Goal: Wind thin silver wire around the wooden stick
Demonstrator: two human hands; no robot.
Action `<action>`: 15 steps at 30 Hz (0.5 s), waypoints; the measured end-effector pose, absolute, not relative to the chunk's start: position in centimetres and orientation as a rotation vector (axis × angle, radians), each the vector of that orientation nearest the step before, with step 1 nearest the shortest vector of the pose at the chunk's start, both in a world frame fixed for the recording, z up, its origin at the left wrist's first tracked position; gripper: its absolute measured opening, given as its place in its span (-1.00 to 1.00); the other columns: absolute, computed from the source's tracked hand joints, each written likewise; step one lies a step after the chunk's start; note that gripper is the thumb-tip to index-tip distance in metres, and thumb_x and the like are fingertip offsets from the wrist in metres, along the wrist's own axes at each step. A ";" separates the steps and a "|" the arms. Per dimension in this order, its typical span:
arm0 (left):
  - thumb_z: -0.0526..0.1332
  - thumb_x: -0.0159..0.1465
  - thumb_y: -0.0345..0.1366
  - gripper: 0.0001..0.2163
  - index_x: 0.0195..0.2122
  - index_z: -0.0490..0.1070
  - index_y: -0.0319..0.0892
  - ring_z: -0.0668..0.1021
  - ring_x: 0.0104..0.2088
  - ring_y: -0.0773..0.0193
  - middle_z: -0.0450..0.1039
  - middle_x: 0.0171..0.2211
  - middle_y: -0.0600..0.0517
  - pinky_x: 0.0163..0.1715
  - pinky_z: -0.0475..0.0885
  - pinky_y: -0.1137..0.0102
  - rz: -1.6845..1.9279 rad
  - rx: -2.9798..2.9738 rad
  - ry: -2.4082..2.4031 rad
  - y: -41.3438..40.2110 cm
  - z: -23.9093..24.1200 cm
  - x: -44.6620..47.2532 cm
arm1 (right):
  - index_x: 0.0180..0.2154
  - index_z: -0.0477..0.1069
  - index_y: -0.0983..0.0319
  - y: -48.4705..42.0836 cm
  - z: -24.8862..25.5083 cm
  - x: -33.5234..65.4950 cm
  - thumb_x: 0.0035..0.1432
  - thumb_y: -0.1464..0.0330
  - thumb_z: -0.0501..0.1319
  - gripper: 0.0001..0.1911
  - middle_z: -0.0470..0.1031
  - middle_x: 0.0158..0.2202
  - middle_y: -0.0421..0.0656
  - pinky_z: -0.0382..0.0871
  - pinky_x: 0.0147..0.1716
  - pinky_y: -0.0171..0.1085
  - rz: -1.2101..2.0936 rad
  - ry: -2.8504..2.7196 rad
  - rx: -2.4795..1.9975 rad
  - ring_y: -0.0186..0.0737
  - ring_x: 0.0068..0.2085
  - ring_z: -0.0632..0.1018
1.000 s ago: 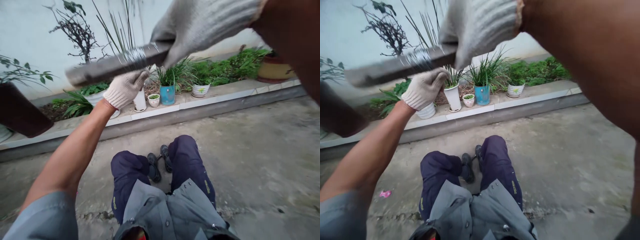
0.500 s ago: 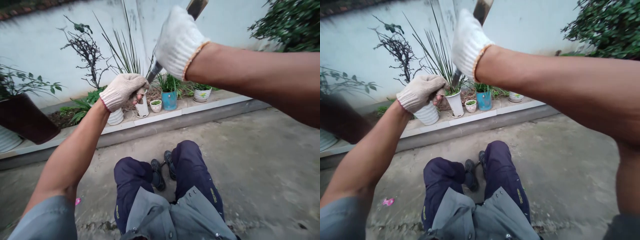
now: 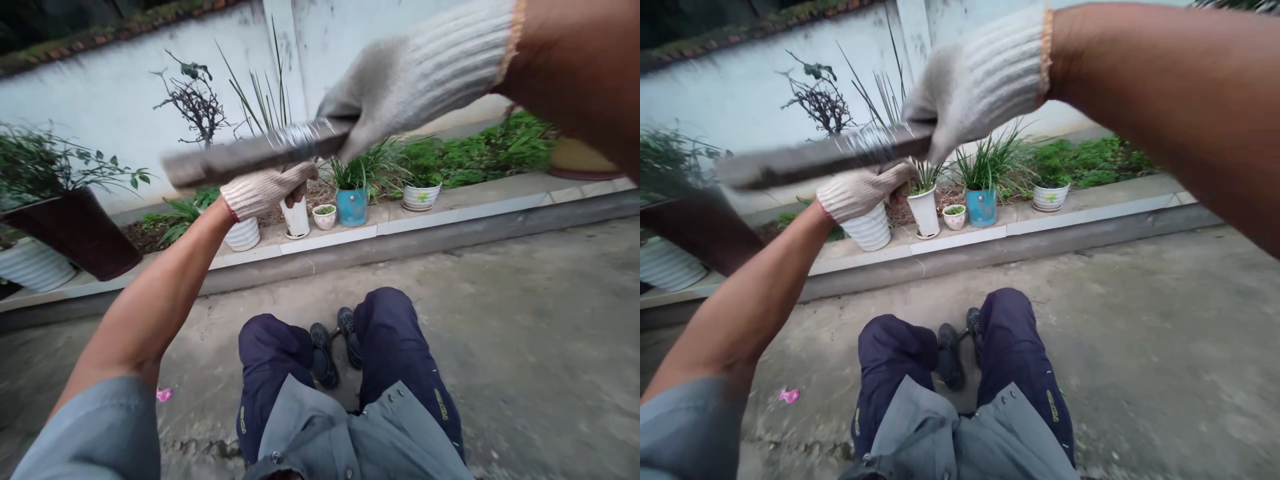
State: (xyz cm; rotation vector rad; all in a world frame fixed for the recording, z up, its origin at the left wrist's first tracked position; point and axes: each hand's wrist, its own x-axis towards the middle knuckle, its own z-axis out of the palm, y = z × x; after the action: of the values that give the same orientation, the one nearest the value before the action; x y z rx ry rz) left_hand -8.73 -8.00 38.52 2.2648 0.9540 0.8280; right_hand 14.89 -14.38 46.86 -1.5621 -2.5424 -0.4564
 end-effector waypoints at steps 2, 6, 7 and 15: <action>0.31 0.56 -0.12 -0.73 -0.25 0.55 -0.16 0.55 -0.45 0.30 0.54 -0.44 0.04 -0.37 0.46 0.42 0.840 2.268 0.897 -8.3 38.8 -8.3 | -0.22 0.63 0.25 -14.3 47.3 14.3 0.35 0.18 0.49 -0.74 0.40 -0.60 -0.32 0.18 -0.59 -0.45 -0.576 -2.363 -1.607 -0.39 -0.60 0.41; 0.32 0.56 -0.11 -0.76 -0.18 0.54 -0.18 0.66 -0.45 0.24 0.58 -0.43 -0.02 -0.37 0.57 0.40 0.878 2.137 0.882 -8.5 40.1 -7.9 | -0.03 0.60 0.39 -14.5 47.6 11.7 0.33 0.48 0.32 -0.79 0.68 -0.17 0.15 0.63 -0.11 0.01 -0.997 -2.129 -1.827 0.27 -0.08 0.75; 0.33 0.55 -0.13 -0.76 -0.19 0.55 -0.19 0.68 -0.44 0.24 0.59 -0.41 -0.03 -0.36 0.58 0.39 0.873 2.119 0.893 -8.5 40.3 -8.0 | 0.01 0.58 0.43 -14.7 47.4 10.8 0.30 0.57 0.26 -0.74 0.68 -0.05 0.26 0.63 -0.03 0.13 -1.100 -2.083 -1.873 0.37 0.04 0.73; 0.43 0.42 -0.23 -0.80 -0.33 0.63 -0.21 0.70 -0.44 0.17 0.64 -0.39 -0.09 -0.33 0.62 0.32 0.681 2.218 1.020 -7.0 40.9 -8.8 | -0.67 -0.25 0.30 -10.6 46.8 10.1 0.18 0.54 0.10 -0.44 -0.52 -0.73 -0.15 0.52 -0.01 0.07 -1.008 -2.473 -0.963 -0.11 -0.27 0.61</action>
State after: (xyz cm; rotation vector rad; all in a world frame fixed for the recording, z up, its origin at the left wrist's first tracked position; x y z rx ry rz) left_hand -8.78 -6.97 40.90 2.2179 1.0197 0.6809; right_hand 10.07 -10.63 46.75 -0.9634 -2.4728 -1.0081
